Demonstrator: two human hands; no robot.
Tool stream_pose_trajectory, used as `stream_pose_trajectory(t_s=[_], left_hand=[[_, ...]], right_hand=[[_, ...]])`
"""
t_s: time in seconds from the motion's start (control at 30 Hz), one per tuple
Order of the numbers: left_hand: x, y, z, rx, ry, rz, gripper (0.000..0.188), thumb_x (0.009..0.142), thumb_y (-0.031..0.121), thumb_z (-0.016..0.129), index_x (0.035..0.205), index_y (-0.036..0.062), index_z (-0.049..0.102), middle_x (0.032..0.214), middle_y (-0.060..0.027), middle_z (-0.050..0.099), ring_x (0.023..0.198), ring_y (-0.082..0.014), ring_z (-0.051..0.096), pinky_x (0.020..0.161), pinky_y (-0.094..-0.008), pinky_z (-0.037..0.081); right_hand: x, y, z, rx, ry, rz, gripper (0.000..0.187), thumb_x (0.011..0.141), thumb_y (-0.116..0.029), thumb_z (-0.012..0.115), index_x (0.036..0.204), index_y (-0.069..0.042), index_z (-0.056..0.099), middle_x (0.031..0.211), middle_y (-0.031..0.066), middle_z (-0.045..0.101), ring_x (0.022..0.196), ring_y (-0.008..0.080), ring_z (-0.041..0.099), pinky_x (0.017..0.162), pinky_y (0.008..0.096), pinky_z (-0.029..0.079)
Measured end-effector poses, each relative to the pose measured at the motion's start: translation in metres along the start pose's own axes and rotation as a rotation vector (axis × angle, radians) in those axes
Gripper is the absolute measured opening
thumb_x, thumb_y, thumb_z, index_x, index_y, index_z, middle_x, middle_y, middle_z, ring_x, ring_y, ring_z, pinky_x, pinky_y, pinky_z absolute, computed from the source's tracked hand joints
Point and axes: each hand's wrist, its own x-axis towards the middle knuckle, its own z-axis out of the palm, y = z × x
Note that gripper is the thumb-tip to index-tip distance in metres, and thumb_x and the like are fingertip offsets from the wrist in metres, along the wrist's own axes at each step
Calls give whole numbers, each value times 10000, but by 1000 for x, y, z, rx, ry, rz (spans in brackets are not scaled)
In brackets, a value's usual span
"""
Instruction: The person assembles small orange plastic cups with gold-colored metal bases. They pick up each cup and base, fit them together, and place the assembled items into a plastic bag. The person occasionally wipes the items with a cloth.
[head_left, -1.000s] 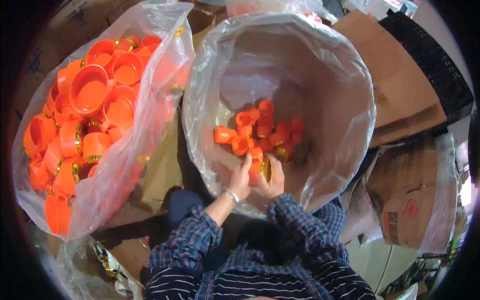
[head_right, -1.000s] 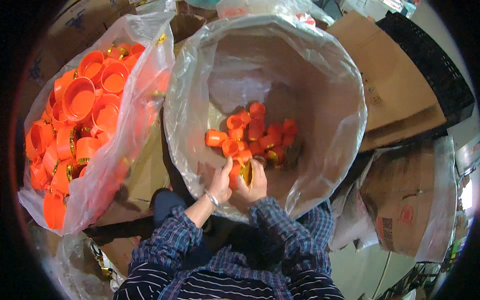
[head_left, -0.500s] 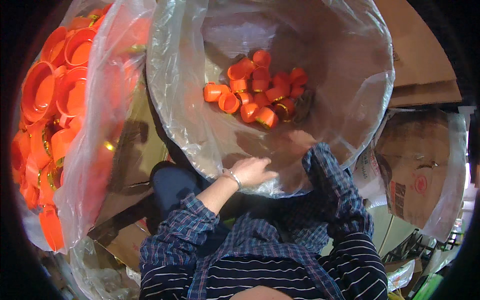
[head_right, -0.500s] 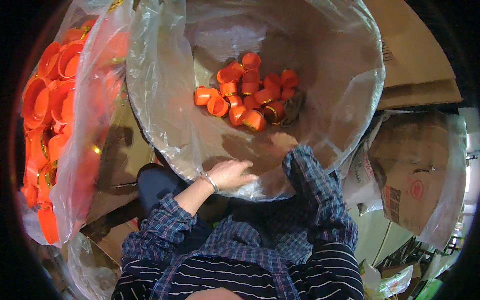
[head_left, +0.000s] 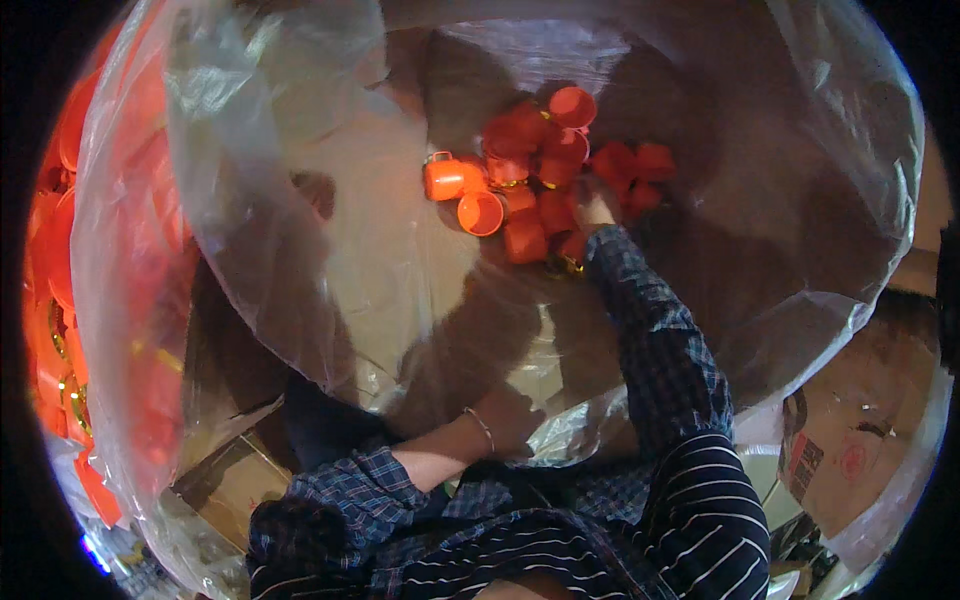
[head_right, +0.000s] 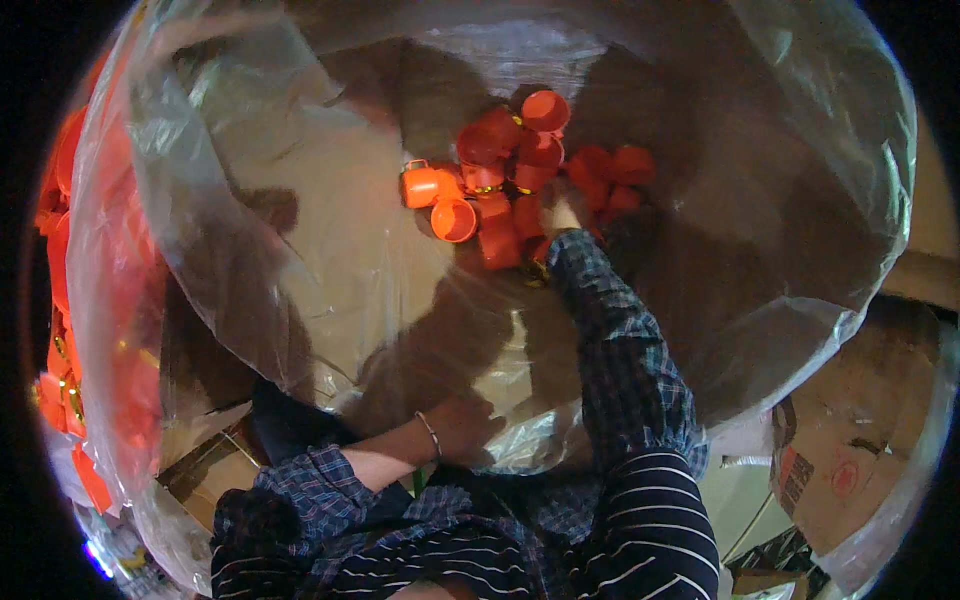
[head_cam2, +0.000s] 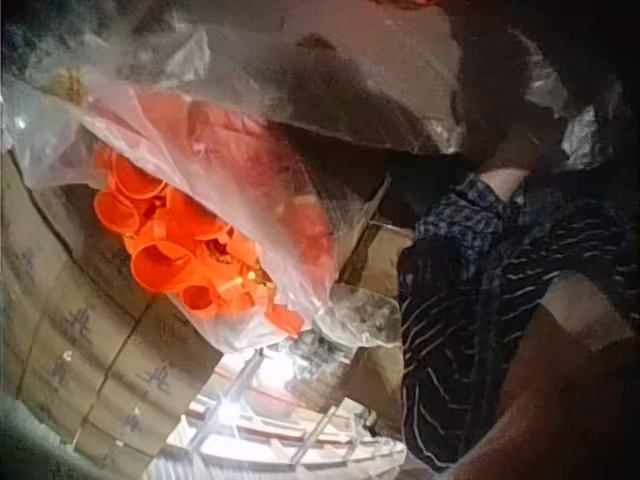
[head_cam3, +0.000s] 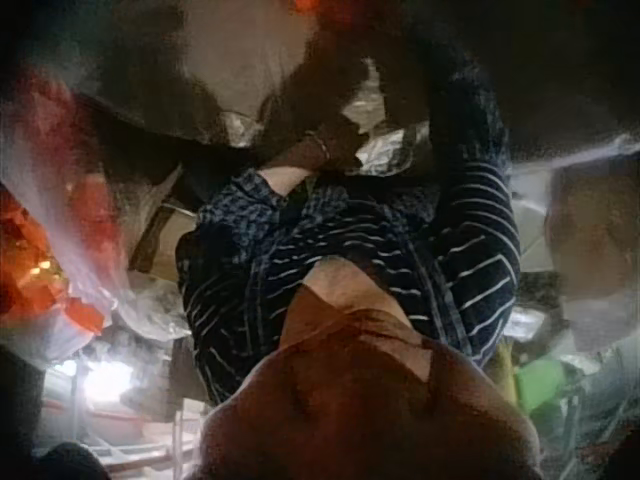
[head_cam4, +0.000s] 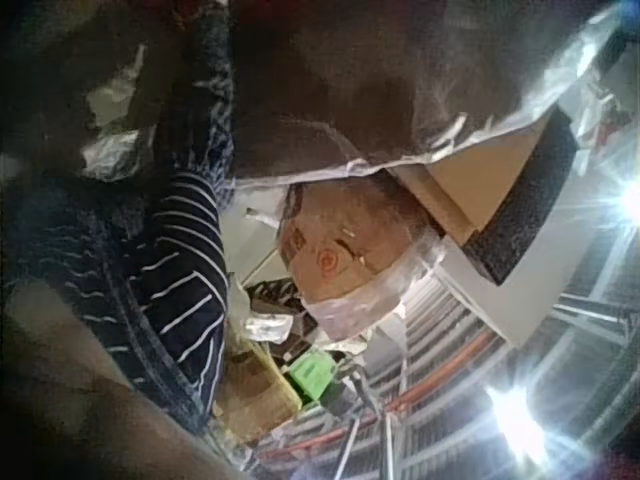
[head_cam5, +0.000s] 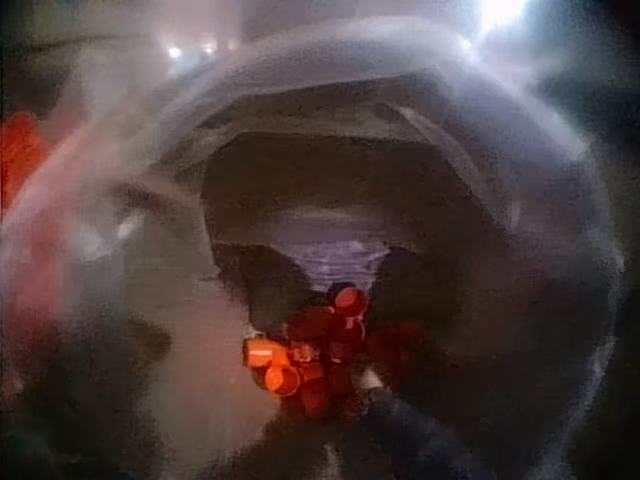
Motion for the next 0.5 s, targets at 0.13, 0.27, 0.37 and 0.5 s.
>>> stream_pose_trajectory(t_s=[0.13, 0.27, 0.37, 0.5], left_hand=[[1, 2, -1, -70, 141, 10, 487, 709, 362, 721, 1093, 65, 675, 971, -184, 675, 936, -369, 655, 851, -458, 517], [1, 10, -15, 108, -39, -34, 488, 764, 378, 681, 1122, 48, 651, 958, -195, 676, 917, -360, 661, 795, -482, 510], [-1, 14, -20, 167, -65, -26, 433, 764, 373, 676, 1084, 81, 696, 991, -180, 689, 934, -359, 670, 798, -490, 521], [-4, 13, -17, 82, -26, 10, 441, 831, 375, 639, 1149, 71, 666, 1002, -167, 687, 926, -364, 670, 794, -539, 500]], right_hand=[[-9, -68, 43, 71, -53, -240, 299, 857, -250, 640, 1092, -66, 656, 1015, 165, 688, 972, 366, 641, 869, 450, 517], [5, -128, 90, 71, -207, -211, 475, 819, -319, 680, 1199, -47, 591, 1170, 168, 643, 1135, 354, 572, 969, 436, 471], [23, -162, 122, -139, -295, -295, 696, 767, -413, 725, 1306, -34, 499, 1305, 178, 563, 1224, 369, 509, 1042, 457, 418], [46, -180, 156, -137, -355, -212, 877, 705, -495, 758, 1391, -55, 432, 1404, 186, 479, 1328, 344, 411, 1097, 466, 346]])
